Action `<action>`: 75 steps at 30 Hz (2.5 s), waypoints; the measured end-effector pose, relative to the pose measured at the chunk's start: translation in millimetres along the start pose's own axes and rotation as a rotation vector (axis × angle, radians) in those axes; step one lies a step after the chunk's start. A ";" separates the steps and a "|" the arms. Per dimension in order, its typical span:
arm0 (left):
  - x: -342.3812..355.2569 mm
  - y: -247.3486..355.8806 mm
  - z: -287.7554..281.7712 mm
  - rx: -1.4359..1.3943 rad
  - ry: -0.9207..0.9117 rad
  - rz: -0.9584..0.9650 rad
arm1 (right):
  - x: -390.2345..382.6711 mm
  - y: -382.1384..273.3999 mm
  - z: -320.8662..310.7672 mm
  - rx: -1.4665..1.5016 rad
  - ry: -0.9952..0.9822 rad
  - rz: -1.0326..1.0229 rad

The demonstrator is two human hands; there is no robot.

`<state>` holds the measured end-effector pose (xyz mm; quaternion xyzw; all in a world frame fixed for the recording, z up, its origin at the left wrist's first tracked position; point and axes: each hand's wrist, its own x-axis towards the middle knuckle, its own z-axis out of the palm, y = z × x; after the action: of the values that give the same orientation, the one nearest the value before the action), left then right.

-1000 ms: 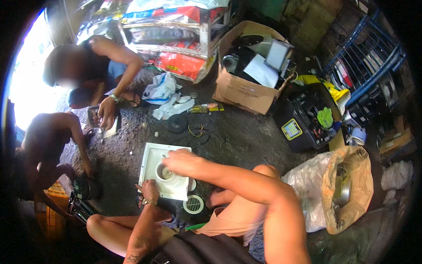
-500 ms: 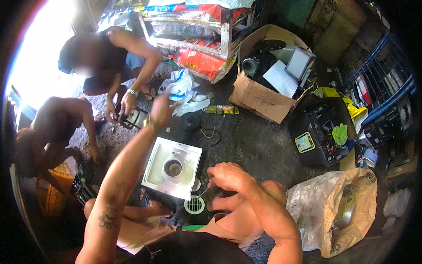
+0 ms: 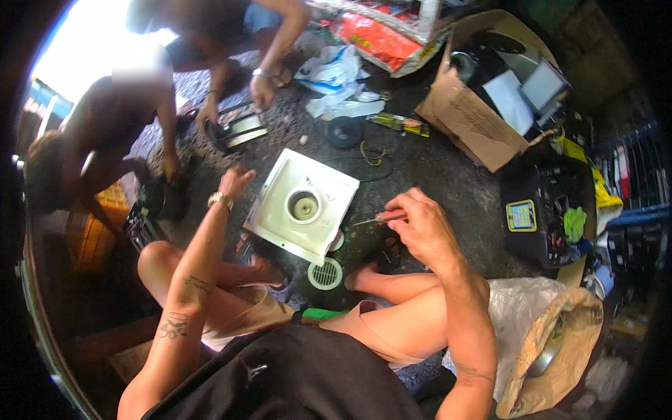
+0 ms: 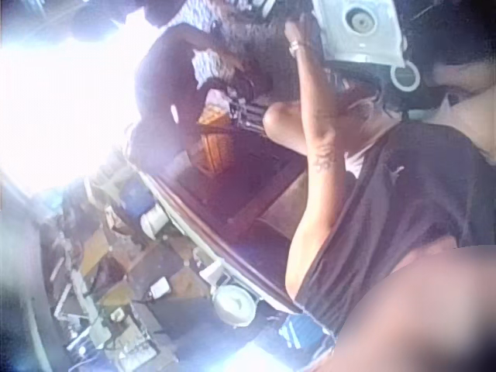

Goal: The person sits on the floor and uses a screwdriver to remove screws from a white square electronic device, then detaches the cover to expose the internal fan and motor. The person continues to manipulate the device and its components while seated.

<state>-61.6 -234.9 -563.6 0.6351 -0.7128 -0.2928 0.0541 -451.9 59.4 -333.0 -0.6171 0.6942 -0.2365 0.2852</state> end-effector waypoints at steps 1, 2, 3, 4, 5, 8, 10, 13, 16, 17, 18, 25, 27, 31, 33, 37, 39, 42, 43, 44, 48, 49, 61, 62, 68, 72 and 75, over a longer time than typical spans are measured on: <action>-14.2 -44.3 14.3 -0.094 0.049 -0.089 | 6.3 -4.1 5.4 0.002 -0.023 0.000; -27.9 -67.6 26.6 -0.145 -0.063 -0.131 | 13.9 -7.7 10.1 -0.008 -0.065 0.030; -43.3 -106.5 35.7 -0.087 -0.090 -0.269 | 27.4 -17.1 19.3 -0.005 -0.119 0.038; -54.8 -77.2 59.2 -0.282 -0.268 -0.379 | 26.5 -14.0 16.2 -0.046 -0.141 0.124; -75.0 -39.7 69.2 -0.465 -0.433 -0.501 | 27.0 -13.6 12.9 -0.080 -0.139 0.115; -123.7 -28.0 109.8 -1.109 0.330 -0.635 | 47.2 -28.2 23.7 -0.113 -0.144 0.015; -151.5 -4.8 161.6 -1.100 0.557 -0.683 | 49.5 -30.1 25.8 -0.009 -0.091 0.038; -186.8 37.3 206.0 -1.250 0.392 -0.414 | 52.5 -34.4 23.1 0.033 -0.066 0.098; -183.1 27.8 220.6 -1.232 0.483 -0.386 | 49.7 -32.7 23.0 0.004 -0.049 0.115; -180.8 16.4 223.1 -1.272 0.464 -0.356 | 48.7 -30.1 19.3 -0.010 -0.039 0.108; -175.2 2.5 222.0 -1.200 0.416 -0.275 | 46.8 -23.2 16.2 -0.011 -0.014 0.103; -89.9 -64.9 146.6 -0.766 -0.128 -0.034 | 42.4 -10.7 22.3 -0.045 -0.004 0.107; -69.3 -10.5 124.0 -0.591 -0.273 0.056 | 35.5 9.1 25.9 -0.017 0.004 0.071; -22.0 35.2 118.5 -0.194 -0.329 0.247 | 40.0 29.5 66.6 -0.163 -0.051 -0.047; -11.1 70.4 122.7 0.118 -0.287 0.211 | 34.7 28.5 81.6 -0.298 -0.099 -0.079; 3.7 63.8 132.8 0.074 -0.300 0.216 | 33.4 32.5 103.4 -0.232 -0.099 -0.106; 0.9 71.2 132.8 0.064 -0.307 0.216 | 32.1 33.7 103.6 -0.272 -0.140 -0.056; -2.0 69.5 129.3 0.064 -0.312 0.206 | 38.5 31.4 104.9 -0.324 -0.224 -0.003; -1.6 69.9 128.8 0.064 -0.315 0.207 | 40.0 33.3 106.4 -0.331 -0.228 -0.002; -1.9 69.7 128.1 0.060 -0.308 0.204 | 41.3 35.6 108.0 -0.337 -0.232 -0.001; -0.9 69.6 127.6 0.077 -0.307 0.176 | 43.2 43.9 115.8 -0.280 -0.160 -0.105; -0.9 71.3 128.2 0.089 -0.316 0.166 | 43.7 43.8 116.4 -0.288 -0.164 -0.107; 8.4 62.8 135.0 0.089 -0.310 0.189 | 51.7 53.9 125.0 -0.308 -0.196 -0.109; 8.7 62.7 135.2 0.087 -0.310 0.194 | 51.7 54.7 125.3 -0.306 -0.195 -0.117; 2.5 63.8 134.2 0.089 -0.296 0.215 | 52.2 50.7 123.5 -0.360 -0.272 -0.015; 7.6 58.3 137.7 0.092 -0.292 0.224 | 51.4 48.9 126.3 -0.346 -0.237 -0.002; 11.3 55.0 140.0 0.089 -0.295 0.210 | 47.1 51.7 131.3 -0.323 -0.189 -0.035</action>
<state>-174.7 -195.4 -655.4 0.5090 -0.7877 -0.3436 -0.0488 -402.5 22.3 -468.3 -0.6863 0.6824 -0.0681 0.2423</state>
